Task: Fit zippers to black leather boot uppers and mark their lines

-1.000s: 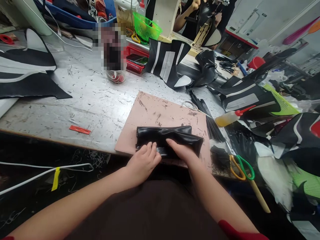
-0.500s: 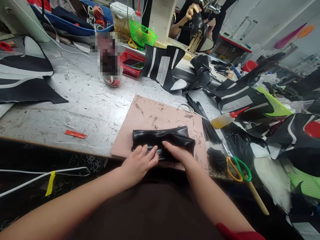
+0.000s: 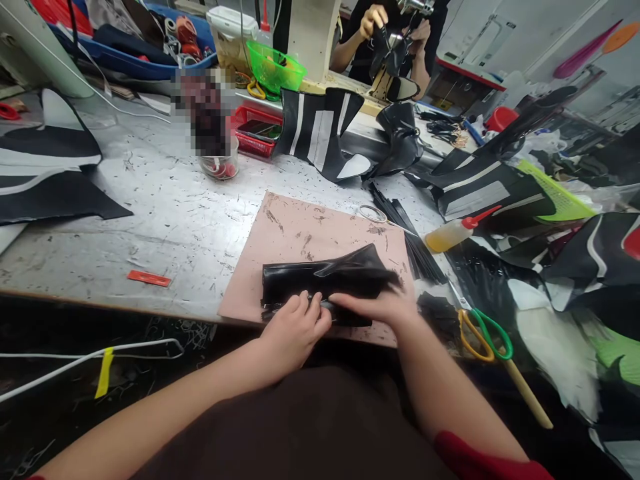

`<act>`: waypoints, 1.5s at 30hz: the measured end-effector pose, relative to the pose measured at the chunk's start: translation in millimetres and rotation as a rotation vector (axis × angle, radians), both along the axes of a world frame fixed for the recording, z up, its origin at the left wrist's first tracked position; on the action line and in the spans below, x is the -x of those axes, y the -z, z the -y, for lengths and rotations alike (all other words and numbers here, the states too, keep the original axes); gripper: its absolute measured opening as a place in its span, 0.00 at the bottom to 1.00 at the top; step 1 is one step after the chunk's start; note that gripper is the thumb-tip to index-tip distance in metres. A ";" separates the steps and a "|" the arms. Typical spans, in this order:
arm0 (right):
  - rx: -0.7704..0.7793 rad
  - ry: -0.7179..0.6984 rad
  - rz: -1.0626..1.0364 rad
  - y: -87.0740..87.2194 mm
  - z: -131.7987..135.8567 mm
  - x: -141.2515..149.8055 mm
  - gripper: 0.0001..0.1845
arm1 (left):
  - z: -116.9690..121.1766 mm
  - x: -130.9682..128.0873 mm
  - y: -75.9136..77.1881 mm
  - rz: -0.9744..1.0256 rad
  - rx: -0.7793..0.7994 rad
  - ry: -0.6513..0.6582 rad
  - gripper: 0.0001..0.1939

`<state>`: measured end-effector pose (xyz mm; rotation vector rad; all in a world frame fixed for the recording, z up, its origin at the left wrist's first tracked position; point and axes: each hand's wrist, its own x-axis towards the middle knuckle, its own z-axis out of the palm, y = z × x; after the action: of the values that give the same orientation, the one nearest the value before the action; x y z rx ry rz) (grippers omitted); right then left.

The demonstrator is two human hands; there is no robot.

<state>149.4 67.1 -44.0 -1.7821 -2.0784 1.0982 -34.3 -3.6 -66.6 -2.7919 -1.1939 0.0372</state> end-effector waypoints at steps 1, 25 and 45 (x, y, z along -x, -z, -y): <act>0.002 -0.001 0.003 -7.8 -3.7 -6.4 0.27 | 0.6 -1.2 0.4 0.006 -0.004 -0.007 0.20; -0.394 0.071 -0.115 30.2 -14.7 -11.8 0.18 | -12.2 -29.7 -7.3 -0.088 -0.006 0.004 0.24; -0.293 -0.053 -0.172 10.7 -29.1 -23.7 0.17 | -30.8 -51.7 -15.7 -0.016 0.129 0.009 0.27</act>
<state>173.1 96.2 -54.7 -1.4519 -2.0679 0.8704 17.4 27.2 -50.9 -2.9005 -1.2174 0.1396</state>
